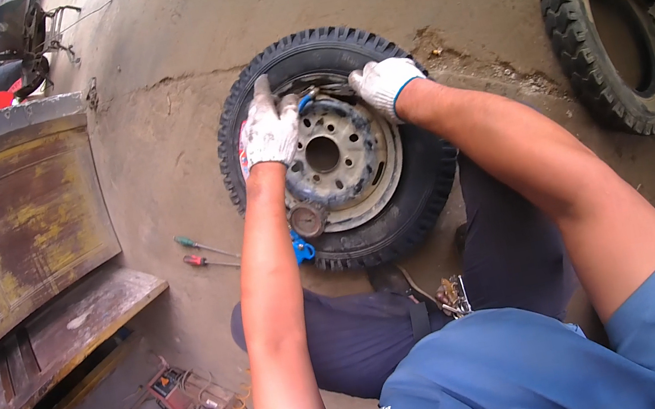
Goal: The person uses a tire iron and an air compressor nozzle with an integrated gauge to seat and inflate a tire on a rim while sitting on the ground.
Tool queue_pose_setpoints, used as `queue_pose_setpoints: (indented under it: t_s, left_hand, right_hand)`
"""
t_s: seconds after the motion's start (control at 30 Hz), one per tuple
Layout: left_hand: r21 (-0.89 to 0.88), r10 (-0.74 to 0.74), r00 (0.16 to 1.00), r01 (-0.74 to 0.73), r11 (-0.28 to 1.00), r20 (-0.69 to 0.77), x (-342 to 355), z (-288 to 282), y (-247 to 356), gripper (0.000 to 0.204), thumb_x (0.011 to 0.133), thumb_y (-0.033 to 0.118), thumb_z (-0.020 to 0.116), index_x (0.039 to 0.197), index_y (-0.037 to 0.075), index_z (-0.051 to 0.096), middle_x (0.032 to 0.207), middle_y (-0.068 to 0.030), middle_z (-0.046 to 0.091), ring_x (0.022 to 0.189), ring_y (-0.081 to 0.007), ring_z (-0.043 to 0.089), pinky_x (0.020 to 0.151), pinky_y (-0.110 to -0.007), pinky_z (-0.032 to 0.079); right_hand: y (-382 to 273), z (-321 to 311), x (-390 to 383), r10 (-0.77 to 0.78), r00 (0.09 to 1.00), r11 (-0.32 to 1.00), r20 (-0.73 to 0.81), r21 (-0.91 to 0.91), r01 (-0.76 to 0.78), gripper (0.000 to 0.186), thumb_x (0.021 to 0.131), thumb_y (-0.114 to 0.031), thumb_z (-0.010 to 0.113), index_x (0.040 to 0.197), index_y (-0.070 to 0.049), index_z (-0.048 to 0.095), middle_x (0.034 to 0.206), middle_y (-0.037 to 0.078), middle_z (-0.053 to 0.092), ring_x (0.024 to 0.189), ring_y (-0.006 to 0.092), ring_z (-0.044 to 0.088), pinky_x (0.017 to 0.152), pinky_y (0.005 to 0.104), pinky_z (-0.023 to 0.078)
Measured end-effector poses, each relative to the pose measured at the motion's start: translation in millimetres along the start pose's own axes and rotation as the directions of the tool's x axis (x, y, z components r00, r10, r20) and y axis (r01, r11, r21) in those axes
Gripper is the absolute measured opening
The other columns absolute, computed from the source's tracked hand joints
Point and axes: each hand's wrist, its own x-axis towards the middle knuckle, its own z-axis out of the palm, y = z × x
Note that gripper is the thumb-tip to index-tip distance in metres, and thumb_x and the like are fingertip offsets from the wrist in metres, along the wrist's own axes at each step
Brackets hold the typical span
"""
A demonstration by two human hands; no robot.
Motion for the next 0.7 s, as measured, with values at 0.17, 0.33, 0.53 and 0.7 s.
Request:
queue_pose_setpoints:
  t_s: [0.17, 0.33, 0.53, 0.7]
  left_hand:
    - [-0.056, -0.157, 0.987, 0.156, 0.986, -0.017, -78, -28, -94, 0.059, 0.088, 0.024, 0.064, 0.143, 0.006, 0.055, 0.130, -0.0287, 0.064, 0.121, -0.0415, 0.064, 0.105, -0.047, 0.050]
    - [0.547, -0.476, 0.714, 0.155, 0.822, 0.513, -155, -12, -105, 0.098, 0.080, 0.039, 0.072, 0.162, 0.008, 0.026, 0.165, -0.0260, 0.028, 0.144, -0.0380, 0.047, 0.116, -0.042, 0.044]
    - [0.540, -0.528, 0.718, 0.249, 0.804, 0.453, -193, 11, -117, 0.098, 0.081, 0.028, 0.072, 0.164, 0.014, 0.021, 0.162, -0.0282, 0.030, 0.140, -0.0422, 0.049, 0.113, -0.046, 0.046]
    - [0.388, -0.495, 0.805, 0.363, 0.847, 0.327, -211, 28, -131, 0.080, 0.089, 0.026, 0.065, 0.160, 0.013, 0.030, 0.150, -0.0281, 0.044, 0.130, -0.0442, 0.056, 0.108, -0.048, 0.048]
  right_hand:
    - [-1, -15, -4, -0.003, 0.999, 0.999, 0.032, -0.040, 0.004, 0.031, 0.096, -0.011, 0.057, 0.125, -0.003, 0.062, 0.121, 0.023, 0.070, 0.110, 0.0392, 0.070, 0.089, 0.0503, 0.058]
    - [-10, -17, -8, 0.007, 0.998, 0.998, 0.060, -0.057, -0.003, 0.037, 0.093, -0.009, 0.060, 0.130, -0.002, 0.058, 0.126, 0.025, 0.066, 0.114, 0.0397, 0.069, 0.091, 0.0505, 0.057]
    - [-12, -23, -9, 0.016, 0.995, 0.994, 0.101, -0.109, -0.005, 0.042, 0.090, -0.008, 0.064, 0.131, -0.002, 0.056, 0.125, 0.025, 0.065, 0.113, 0.0398, 0.069, 0.091, 0.0499, 0.058]
    - [-18, -22, -9, 0.029, 0.993, 0.992, 0.114, -0.126, -0.014, 0.047, 0.087, -0.007, 0.067, 0.132, -0.003, 0.055, 0.123, 0.025, 0.066, 0.112, 0.0401, 0.068, 0.091, 0.0495, 0.058]
